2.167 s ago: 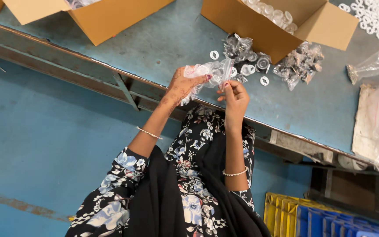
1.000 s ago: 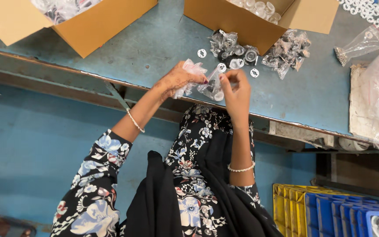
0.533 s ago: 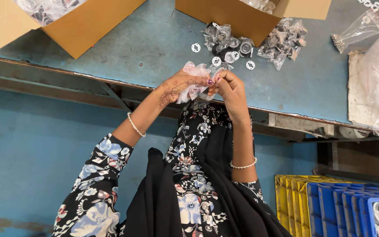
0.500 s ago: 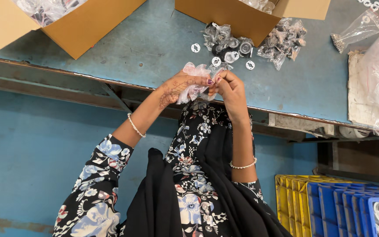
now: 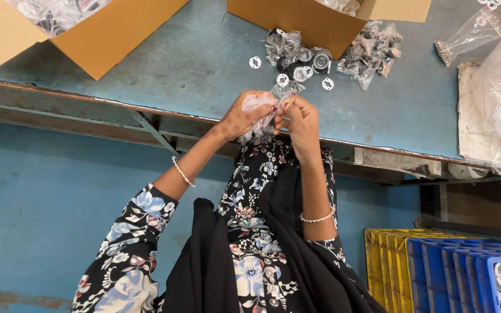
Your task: The person sorts small white and black plastic parts on a table, places them into small clear plastic bags, and puts the filled bags into a cardboard box. The person also handles loose parts and organizes them on the work surface.
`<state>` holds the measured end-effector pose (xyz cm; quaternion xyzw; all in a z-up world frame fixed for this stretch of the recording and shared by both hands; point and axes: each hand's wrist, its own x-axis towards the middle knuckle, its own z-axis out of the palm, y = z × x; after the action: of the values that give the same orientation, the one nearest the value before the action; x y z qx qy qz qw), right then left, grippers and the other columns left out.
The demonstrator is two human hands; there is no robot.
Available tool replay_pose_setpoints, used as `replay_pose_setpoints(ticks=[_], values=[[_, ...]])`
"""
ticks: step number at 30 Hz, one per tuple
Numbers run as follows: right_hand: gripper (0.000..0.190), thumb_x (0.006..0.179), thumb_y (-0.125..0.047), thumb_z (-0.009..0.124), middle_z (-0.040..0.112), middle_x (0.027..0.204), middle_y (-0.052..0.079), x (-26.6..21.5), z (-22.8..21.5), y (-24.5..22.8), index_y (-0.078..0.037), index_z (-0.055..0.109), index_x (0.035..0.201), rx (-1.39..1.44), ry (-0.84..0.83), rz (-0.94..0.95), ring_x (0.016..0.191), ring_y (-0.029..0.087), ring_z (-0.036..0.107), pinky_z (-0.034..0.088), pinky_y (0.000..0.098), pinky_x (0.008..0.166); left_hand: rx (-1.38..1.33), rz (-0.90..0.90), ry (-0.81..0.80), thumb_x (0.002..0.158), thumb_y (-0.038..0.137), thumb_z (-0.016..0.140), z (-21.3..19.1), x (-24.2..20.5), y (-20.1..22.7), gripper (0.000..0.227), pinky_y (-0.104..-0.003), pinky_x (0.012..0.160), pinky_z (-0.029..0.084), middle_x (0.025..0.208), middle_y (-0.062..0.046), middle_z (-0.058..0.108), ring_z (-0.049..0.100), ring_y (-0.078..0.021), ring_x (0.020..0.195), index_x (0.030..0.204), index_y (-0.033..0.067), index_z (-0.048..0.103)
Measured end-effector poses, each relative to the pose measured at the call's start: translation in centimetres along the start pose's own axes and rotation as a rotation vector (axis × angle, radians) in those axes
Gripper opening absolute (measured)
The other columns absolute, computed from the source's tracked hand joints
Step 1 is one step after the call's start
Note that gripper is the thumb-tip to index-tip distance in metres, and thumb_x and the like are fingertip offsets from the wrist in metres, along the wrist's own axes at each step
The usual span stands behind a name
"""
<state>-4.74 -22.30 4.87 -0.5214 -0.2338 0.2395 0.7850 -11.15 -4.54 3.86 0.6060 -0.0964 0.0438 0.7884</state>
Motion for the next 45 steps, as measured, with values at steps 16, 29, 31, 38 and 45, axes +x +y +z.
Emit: replay_pose_setpoints(ticks=[16, 29, 31, 38, 45], values=[[0.028, 0.099, -0.010, 0.063, 0.054, 0.065, 0.000, -0.6, -1.5, 1.1, -0.003, 0.055, 0.073, -0.720, 0.032, -0.184, 0.060, 0.005, 0.044, 0.035, 0.0244, 0.053, 1.153, 0.356, 0.361, 0.083, 0.024, 0.079, -0.1, -0.2, 6.0, 0.025, -0.043, 0.070, 0.052, 0.089, -0.011, 0.063, 0.065, -0.0339, 0.080, 0.093, 0.0064, 0.064], [0.051, 0.106, -0.032, 0.038, 0.062, 0.136, 0.019, 1.5, -0.9, 1.4, -0.001, 0.040, 0.146, 0.413, -0.127, 0.192, 0.127, 0.030, 0.063, 0.060, 0.0401, 0.095, 0.272, 0.088, 0.411, 0.091, 0.031, 0.079, -6.4, 6.8, 1.1, 0.053, -0.027, 0.078, 0.058, 0.108, -0.007, 0.071, 0.068, -0.0116, 0.090, 0.128, 0.0022, 0.054], [0.051, 0.106, -0.029, 0.039, 0.061, 0.138, 0.022, 2.4, -0.9, 1.8, 0.003, 0.041, 0.145, 0.545, -0.111, 0.194, 0.127, 0.031, 0.063, 0.060, 0.0395, 0.095, 0.248, -0.066, 0.568, 0.095, 0.032, 0.082, -8.6, 8.0, -0.9, 0.069, -0.022, 0.084, 0.057, 0.111, -0.006, 0.070, 0.069, -0.0085, 0.098, 0.137, 0.0014, 0.038], [0.031, 0.109, -0.021, 0.047, 0.070, 0.108, 0.019, 12.0, -3.0, 2.3, 0.006, 0.061, 0.114, 0.026, 0.095, -0.001, 0.091, 0.022, 0.073, 0.065, 0.0333, 0.077, 0.426, 0.105, 0.592, 0.096, 0.023, 0.068, -13.6, 9.4, -4.2, 0.028, -0.031, 0.074, 0.054, 0.095, -0.006, 0.075, 0.066, -0.0136, 0.083, 0.113, 0.0025, 0.077], [0.019, 0.095, -0.015, 0.067, 0.075, 0.084, 0.007, 18.5, -2.3, -0.7, 0.001, 0.069, 0.105, -0.632, 0.086, -0.139, 0.073, 0.010, 0.071, 0.062, 0.0248, 0.066, 0.788, 0.204, 0.694, 0.087, 0.022, 0.070, -11.8, 8.6, -4.1, 0.032, -0.038, 0.085, 0.057, 0.105, -0.016, 0.078, 0.075, -0.0278, 0.095, 0.115, 0.0068, 0.076]])
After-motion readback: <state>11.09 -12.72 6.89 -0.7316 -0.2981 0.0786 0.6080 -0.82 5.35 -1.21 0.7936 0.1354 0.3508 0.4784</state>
